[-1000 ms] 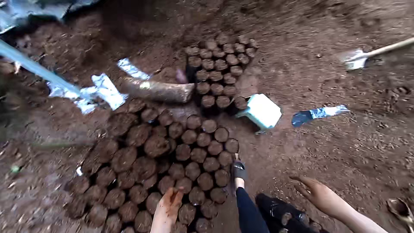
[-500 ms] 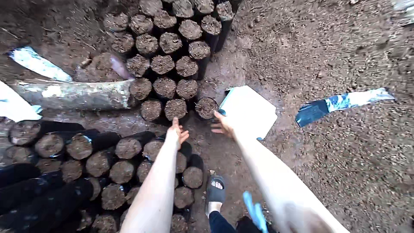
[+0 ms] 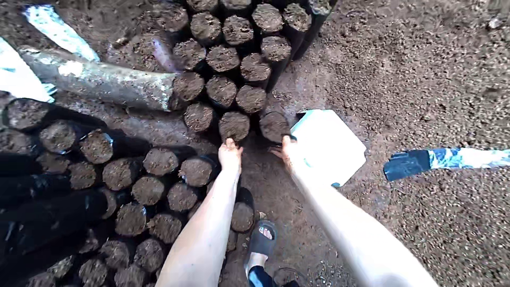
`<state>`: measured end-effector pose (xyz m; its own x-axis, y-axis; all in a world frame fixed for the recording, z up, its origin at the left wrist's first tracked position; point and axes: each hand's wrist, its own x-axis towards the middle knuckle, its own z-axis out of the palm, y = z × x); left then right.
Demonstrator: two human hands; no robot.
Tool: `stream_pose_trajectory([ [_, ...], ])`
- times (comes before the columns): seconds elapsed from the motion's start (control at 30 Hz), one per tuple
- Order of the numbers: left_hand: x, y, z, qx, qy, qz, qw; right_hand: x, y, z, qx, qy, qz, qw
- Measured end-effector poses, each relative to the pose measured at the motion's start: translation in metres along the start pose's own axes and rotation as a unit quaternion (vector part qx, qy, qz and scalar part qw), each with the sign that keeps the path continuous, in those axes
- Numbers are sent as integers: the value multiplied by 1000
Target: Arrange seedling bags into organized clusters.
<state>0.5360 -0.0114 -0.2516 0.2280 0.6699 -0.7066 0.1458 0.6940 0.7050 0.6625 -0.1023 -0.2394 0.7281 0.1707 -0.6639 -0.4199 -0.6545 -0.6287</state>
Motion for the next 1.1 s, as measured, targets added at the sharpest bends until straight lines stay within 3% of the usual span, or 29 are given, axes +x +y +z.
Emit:
stream_pose_trajectory([
  [0.13,-51,9,-23,11,-24,47,999,-53,-12,-39,25,-27,-37,999],
  [0.23,-103,29,-72,34,-91,65,993,-98,-28,-70,-1,-33,-97,995],
  [0.33,-166,40,-132,-48,-103,40,993,-166,-41,-84,-23,-34,-148,988],
  [0.43,-238,44,-211,-115,-42,11,992,-238,-43,-63,-23,-51,-156,986],
  [0.63,-328,23,-354,-104,118,18,987,-347,-17,42,7,-146,-97,985],
  [0.77,-333,13,-421,-64,177,-11,982,-390,0,101,5,-190,-72,979],
  [0.87,-320,11,-455,-41,198,-9,979,-408,9,121,-28,-206,-93,974],
  [1.1,-247,-5,-495,-4,180,-18,983,-420,28,149,-83,-200,-135,967],
])
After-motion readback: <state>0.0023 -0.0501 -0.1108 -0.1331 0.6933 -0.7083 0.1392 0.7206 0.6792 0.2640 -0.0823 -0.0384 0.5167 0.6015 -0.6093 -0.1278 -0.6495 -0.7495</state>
